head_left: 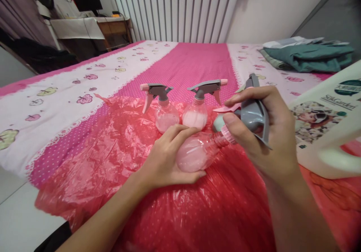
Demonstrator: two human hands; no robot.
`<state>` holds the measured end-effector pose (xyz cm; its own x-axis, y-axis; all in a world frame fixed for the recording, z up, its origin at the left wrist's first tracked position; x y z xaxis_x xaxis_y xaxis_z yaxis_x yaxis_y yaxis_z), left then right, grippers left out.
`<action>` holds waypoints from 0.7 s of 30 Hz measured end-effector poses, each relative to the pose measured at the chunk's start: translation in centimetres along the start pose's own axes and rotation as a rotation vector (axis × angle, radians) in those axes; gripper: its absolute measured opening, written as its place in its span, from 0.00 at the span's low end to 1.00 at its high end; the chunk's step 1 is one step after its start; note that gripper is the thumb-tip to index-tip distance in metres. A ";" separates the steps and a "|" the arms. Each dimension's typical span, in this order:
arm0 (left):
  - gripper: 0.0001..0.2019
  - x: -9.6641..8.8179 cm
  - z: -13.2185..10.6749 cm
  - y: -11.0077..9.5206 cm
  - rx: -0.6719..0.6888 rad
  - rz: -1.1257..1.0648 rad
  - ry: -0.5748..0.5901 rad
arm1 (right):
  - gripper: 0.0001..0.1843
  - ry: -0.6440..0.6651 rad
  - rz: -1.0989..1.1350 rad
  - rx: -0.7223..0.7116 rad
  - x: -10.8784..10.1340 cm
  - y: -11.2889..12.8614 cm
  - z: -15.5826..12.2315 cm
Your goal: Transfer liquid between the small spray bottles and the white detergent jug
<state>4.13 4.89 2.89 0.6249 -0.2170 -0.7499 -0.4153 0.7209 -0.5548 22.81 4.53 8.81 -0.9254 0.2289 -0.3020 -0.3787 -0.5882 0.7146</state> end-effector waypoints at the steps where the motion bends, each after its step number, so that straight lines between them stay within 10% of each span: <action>1: 0.41 0.1 0.0 0.0 -0.012 -0.015 0.008 | 0.15 0.015 -0.018 0.000 -0.1 0.0 0.0; 21: 0.42 3.0 -0.6 -1.6 -0.013 -0.202 0.091 | 0.13 0.364 -0.083 0.055 -1.8 0.2 -0.3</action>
<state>6.30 2.66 1.29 0.6345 -0.4154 -0.6518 -0.2966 0.6479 -0.7016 24.42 3.75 9.35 -0.8295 -0.0227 -0.5581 -0.4618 -0.5341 0.7081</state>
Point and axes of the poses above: each hand's wrist, its own z-axis towards the middle knuckle, its own x-axis out of the palm, y = z × x, the point moved 7 cm from there along z, towards the middle knuckle, and after that the axes turned 9 degrees about y, right-handed, at the moved point
